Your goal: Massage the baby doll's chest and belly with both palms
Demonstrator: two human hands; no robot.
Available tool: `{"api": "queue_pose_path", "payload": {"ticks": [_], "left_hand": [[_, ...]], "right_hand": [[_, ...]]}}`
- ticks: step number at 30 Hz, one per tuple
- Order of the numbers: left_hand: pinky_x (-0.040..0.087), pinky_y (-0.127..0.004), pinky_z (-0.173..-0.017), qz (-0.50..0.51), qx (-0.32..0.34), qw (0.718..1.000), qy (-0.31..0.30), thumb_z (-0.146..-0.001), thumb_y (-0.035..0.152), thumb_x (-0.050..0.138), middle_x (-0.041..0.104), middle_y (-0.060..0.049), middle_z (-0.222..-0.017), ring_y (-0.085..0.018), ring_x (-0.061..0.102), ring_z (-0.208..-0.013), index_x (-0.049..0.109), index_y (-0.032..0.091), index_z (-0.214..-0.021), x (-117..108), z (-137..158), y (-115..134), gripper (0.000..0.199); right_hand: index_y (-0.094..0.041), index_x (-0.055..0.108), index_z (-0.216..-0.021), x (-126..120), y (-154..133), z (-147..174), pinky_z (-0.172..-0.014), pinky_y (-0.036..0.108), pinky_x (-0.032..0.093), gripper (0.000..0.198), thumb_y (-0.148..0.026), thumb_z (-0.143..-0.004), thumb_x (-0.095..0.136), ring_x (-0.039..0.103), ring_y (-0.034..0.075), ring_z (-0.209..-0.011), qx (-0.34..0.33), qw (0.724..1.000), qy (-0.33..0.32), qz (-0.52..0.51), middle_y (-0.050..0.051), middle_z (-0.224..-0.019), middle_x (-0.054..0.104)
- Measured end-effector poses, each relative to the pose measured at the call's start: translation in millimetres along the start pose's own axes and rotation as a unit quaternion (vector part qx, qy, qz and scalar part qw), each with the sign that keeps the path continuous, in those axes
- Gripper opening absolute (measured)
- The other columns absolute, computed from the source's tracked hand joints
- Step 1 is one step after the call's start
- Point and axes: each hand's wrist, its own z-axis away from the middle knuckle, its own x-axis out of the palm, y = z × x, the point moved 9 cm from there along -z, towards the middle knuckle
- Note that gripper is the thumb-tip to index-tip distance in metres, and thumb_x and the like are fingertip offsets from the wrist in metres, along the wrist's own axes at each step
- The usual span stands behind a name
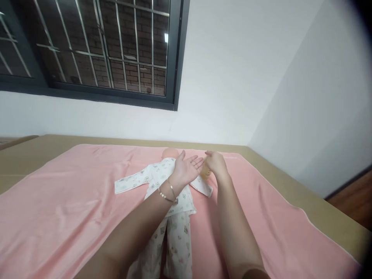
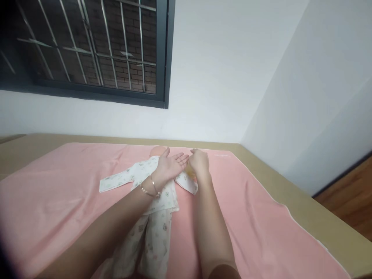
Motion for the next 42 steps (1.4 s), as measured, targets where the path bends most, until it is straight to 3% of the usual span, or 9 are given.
{"api": "queue_pose_path", "payload": {"ticks": [8, 12, 17, 24, 29, 31, 33, 37, 42], "left_hand": [[0.051, -0.035, -0.101, -0.021, -0.058, 0.997, 0.035, -0.094, 0.044, 0.037, 0.053, -0.022, -0.140, -0.025, 0.057, -0.127, 0.040, 0.006, -0.142, -21, 73, 12, 0.061], [0.050, -0.035, -0.102, -0.017, -0.026, 0.999, 0.033, -0.097, 0.042, 0.035, 0.060, -0.020, -0.132, -0.025, 0.060, -0.123, 0.046, 0.007, -0.137, -13, 98, 33, 0.054], [0.045, -0.044, -0.107, 0.020, 0.024, 0.998, -0.053, -0.100, 0.041, 0.030, 0.062, -0.019, -0.128, -0.027, 0.060, -0.121, 0.049, 0.011, -0.135, 14, 134, 58, 0.050], [0.035, -0.053, -0.113, 0.054, 0.108, 0.990, -0.074, -0.094, 0.058, 0.034, 0.054, -0.016, -0.141, -0.032, 0.049, -0.134, 0.043, 0.018, -0.143, 5, 146, 104, 0.063], [0.020, -0.053, -0.120, 0.037, 0.239, 0.969, 0.043, -0.097, 0.051, 0.027, 0.036, -0.009, -0.157, -0.030, 0.025, -0.149, 0.024, 0.025, -0.154, -1, 135, 84, 0.063], [0.017, -0.043, -0.122, 0.048, 0.292, 0.953, 0.068, -0.099, 0.048, 0.019, 0.023, 0.005, -0.163, -0.020, 0.012, -0.152, 0.007, 0.037, -0.156, 4, 132, 65, 0.060], [0.017, -0.043, -0.123, 0.032, 0.325, 0.943, 0.060, -0.099, 0.048, 0.020, 0.026, 0.005, -0.162, -0.022, 0.012, -0.152, 0.014, 0.037, -0.156, 8, 129, 52, 0.059], [0.021, -0.045, -0.123, -0.057, 0.229, 0.969, -0.071, -0.099, 0.048, 0.034, 0.043, 0.003, -0.154, -0.024, 0.023, -0.149, 0.038, 0.034, -0.148, 25, 121, 34, 0.052], [0.021, -0.044, -0.123, -0.091, 0.258, 0.961, -0.045, -0.101, 0.050, 0.028, 0.047, 0.007, -0.151, -0.023, 0.022, -0.149, 0.047, 0.038, -0.141, 24, 142, 51, 0.046]], "right_hand": [[-0.021, 0.068, -0.122, -24, -63, 34, -0.115, 0.050, 0.032, 0.050, -0.018, -0.079, 0.043, 0.062, 0.027, -0.118, -0.094, 0.983, 0.029, -0.157, 0.006, -0.115, 0.072], [-0.023, 0.063, -0.129, -17, -106, 66, -0.118, 0.049, 0.027, 0.045, -0.027, -0.089, 0.042, 0.043, 0.027, -0.139, -0.150, 0.969, 0.011, -0.195, 0.008, -0.145, 0.053], [-0.024, 0.022, -0.156, -1, -152, 107, -0.118, 0.066, 0.001, 0.061, -0.048, -0.100, 0.033, 0.008, 0.029, -0.152, -0.269, 0.956, 0.037, -0.109, 0.008, -0.164, 0.016], [-0.018, 0.004, -0.158, 21, -198, 156, -0.121, 0.062, 0.008, 0.073, -0.060, -0.101, 0.020, 0.002, 0.029, -0.152, -0.428, 0.901, -0.062, -0.032, 0.011, -0.164, 0.009], [-0.010, 0.009, -0.158, 25, -208, 169, -0.121, 0.060, 0.012, 0.084, -0.067, -0.097, 0.021, 0.004, 0.032, -0.152, -0.471, 0.877, -0.087, -0.046, 0.017, -0.163, 0.010], [-0.014, 0.009, -0.158, 23, -205, 164, -0.120, 0.062, 0.009, 0.081, -0.068, -0.097, 0.017, 0.005, 0.032, -0.152, -0.474, 0.875, -0.081, -0.060, 0.015, -0.164, 0.011], [-0.023, 0.008, -0.158, 18, -199, 155, -0.120, 0.064, 0.007, 0.075, -0.066, -0.098, 0.012, 0.007, 0.031, -0.152, -0.474, 0.873, -0.077, -0.081, 0.009, -0.165, 0.011], [-0.033, 0.002, -0.157, 5, -183, 135, -0.121, 0.063, 0.002, 0.066, -0.063, -0.099, 0.006, 0.004, 0.028, -0.152, -0.450, 0.883, -0.032, -0.131, -0.002, -0.166, 0.004], [-0.032, -0.010, -0.156, 2, -182, 137, -0.122, 0.061, 0.001, 0.068, -0.063, -0.097, 0.001, -0.003, 0.027, -0.152, -0.425, 0.892, -0.011, -0.154, -0.003, -0.166, -0.005]]}}
